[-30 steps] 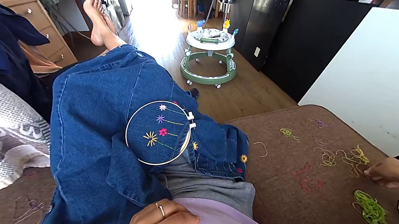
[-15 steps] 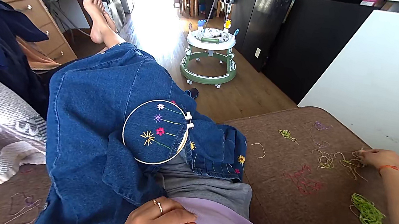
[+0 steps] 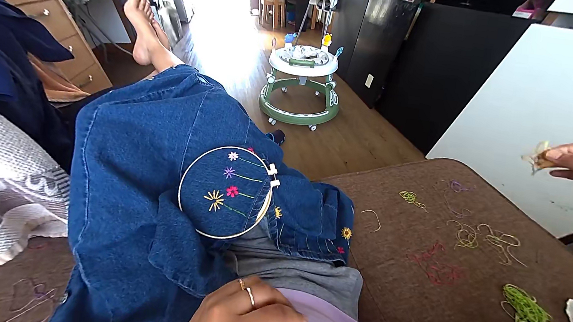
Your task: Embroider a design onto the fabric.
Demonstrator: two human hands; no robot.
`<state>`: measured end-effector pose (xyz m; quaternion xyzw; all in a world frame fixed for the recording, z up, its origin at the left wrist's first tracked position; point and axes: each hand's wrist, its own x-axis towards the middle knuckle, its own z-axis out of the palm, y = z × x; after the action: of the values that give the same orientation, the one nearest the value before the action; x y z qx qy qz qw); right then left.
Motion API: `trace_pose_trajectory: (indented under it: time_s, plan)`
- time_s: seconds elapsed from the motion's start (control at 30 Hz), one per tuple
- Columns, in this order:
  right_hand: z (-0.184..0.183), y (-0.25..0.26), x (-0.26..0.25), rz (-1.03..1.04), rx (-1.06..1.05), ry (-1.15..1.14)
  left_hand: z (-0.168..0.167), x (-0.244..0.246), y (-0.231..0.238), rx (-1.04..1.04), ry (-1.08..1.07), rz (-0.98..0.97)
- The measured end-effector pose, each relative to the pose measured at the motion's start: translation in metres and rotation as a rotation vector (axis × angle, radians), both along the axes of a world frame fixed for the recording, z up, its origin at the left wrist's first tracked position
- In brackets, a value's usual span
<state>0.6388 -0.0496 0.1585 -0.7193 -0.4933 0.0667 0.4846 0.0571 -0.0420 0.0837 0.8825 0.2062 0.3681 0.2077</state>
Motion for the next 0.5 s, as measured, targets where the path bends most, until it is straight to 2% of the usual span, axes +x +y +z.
trace_pose_trajectory:
  time_s: [0.1,0.17,0.23,0.33,0.43,0.5]
  plan:
    - [0.021,0.008,-0.088,0.465,0.190,0.129,0.020,0.010,0.003,-0.059,-0.130,-0.042]
    - [0.026,0.008,-0.163,0.661,0.224,0.226,0.028,0.020,0.007,-0.148,-0.242,-0.077]
    - [0.020,0.004,-0.231,0.806,0.184,0.324,0.027,0.030,0.012,-0.251,-0.361,-0.105]
    - [-0.007,0.004,-0.297,1.071,0.095,0.456,0.020,0.036,0.017,-0.387,-0.497,-0.095]
    - [-0.035,0.011,-0.338,1.157,0.053,0.594,0.012,0.033,0.020,-0.482,-0.629,-0.102]
    - [-0.049,0.012,-0.356,1.173,0.042,0.766,0.008,0.028,0.019,-0.514,-0.701,-0.057]
